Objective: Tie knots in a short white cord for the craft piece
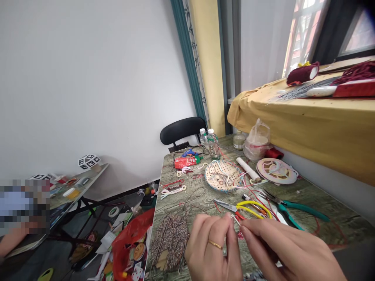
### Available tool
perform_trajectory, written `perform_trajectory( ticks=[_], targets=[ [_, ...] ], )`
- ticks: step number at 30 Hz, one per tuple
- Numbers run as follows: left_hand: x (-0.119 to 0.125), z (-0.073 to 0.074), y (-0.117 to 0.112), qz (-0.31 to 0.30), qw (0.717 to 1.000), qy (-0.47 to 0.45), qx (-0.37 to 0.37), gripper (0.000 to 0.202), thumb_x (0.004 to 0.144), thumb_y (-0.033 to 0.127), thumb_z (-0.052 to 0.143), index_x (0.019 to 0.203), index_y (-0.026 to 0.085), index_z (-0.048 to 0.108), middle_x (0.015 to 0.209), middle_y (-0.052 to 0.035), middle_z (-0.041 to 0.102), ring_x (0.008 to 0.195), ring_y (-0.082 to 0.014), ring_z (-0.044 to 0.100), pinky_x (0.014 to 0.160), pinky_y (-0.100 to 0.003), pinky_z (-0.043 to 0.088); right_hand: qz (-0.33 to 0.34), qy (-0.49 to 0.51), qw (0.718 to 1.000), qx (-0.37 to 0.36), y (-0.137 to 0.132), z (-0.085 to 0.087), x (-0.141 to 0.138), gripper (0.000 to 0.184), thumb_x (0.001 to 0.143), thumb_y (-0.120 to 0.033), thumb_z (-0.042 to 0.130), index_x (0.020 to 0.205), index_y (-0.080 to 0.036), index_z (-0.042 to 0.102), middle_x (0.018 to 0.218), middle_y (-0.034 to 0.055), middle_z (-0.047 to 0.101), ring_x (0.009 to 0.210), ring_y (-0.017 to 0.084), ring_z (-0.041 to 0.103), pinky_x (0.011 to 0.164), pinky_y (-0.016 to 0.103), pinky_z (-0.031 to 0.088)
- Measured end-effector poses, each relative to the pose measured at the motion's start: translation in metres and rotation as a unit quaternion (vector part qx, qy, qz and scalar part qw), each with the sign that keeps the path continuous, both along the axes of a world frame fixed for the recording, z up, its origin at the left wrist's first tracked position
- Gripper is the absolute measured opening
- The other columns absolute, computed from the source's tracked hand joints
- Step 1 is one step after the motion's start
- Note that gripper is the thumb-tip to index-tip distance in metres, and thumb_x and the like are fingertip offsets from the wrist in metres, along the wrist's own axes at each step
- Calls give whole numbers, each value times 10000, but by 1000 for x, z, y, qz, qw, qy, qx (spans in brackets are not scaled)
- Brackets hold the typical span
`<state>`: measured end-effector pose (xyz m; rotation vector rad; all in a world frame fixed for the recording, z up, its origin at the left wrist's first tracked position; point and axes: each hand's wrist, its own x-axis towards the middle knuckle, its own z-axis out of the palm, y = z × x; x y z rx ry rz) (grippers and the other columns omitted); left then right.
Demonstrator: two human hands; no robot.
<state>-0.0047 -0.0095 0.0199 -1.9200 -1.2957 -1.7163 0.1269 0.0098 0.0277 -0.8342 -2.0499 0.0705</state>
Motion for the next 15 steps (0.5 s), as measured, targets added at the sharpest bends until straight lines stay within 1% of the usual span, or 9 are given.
perform_trajectory(
  ticks=[2, 3, 5, 6, 8, 9, 11, 13, 15],
  targets=[
    [1, 0, -1, 11, 1000, -8, 1, 235, 739, -80, 575, 851, 114, 646, 660, -32, 674, 610, -126, 556, 564, -227, 482, 31, 28, 993, -108, 0, -6, 0, 259, 949, -210, 404, 726, -222, 535, 522, -40, 573, 430, 118, 558, 457, 208, 433],
    [1, 0, -1, 13, 1000, -9, -1, 235, 742, -77, 574, 853, 118, 643, 667, -27, 676, 615, -122, 560, 571, -220, 484, 47, 47, 982, -179, 0, -8, 0, 213, 956, -247, 402, 789, -226, 531, 522, -55, 549, 427, 115, 538, 445, 201, 425],
    [1, -1, -2, 8, 1000, -20, -8, 240, 748, -73, 565, 857, 127, 639, 676, -13, 675, 614, -109, 563, 581, -205, 483, 80, 90, 938, -325, 3, -10, 0, 147, 966, -329, 387, 965, -233, 498, 504, -92, 461, 406, 114, 456, 407, 199, 380],
    [2, -2, -2, 0, 999, -34, -12, 240, 755, -67, 558, 857, 134, 640, 677, -5, 672, 610, -103, 563, 579, -197, 479, 93, 112, 913, -381, 4, -11, 0, 175, 965, -367, 378, 1040, -234, 465, 495, -109, 407, 395, 113, 401, 384, 199, 342],
    [3, -5, -1, -20, 996, -78, -30, 238, 776, -43, 549, 860, 158, 646, 679, 14, 662, 602, -96, 558, 566, -189, 463, 112, 138, 877, -446, 6, -12, 0, 220, 959, -404, 374, 1080, -234, 443, 490, -127, 321, 390, 109, 316, 360, 199, 270],
    [4, -7, -1, -32, 993, -103, -40, 235, 786, -26, 550, 859, 173, 649, 682, 23, 658, 604, -94, 556, 563, -187, 455, 118, 136, 874, -452, 6, -12, -1, 207, 957, -401, 378, 1040, -235, 467, 487, -126, 308, 392, 107, 306, 365, 199, 261],
    [6, -11, -1, -56, 985, -150, -66, 230, 800, 6, 559, 859, 205, 658, 697, 37, 656, 629, -95, 565, 577, -185, 451, 102, 115, 899, -411, 6, -14, -2, 181, 951, -370, 402, 918, -235, 518, 474, -113, 360, 395, 107, 360, 386, 202, 295],
    [5, -13, -1, -86, 974, -184, -99, 227, 799, 26, 579, 849, 227, 674, 697, 46, 652, 639, -94, 571, 581, -174, 452, 60, 94, 943, -314, 5, -17, -2, 154, 938, -317, 445, 849, -234, 541, 466, -95, 474, 401, 114, 455, 414, 203, 357],
    [3, -13, -1, -113, 962, -213, -131, 219, 791, 42, 606, 831, 238, 696, 687, 47, 652, 637, -92, 578, 572, -159, 454, 20, 78, 976, -204, 3, -19, -3, 88, 916, -258, 494, 853, -232, 549, 472, -86, 566, 398, 116, 524, 431, 196, 406]
  ],
)
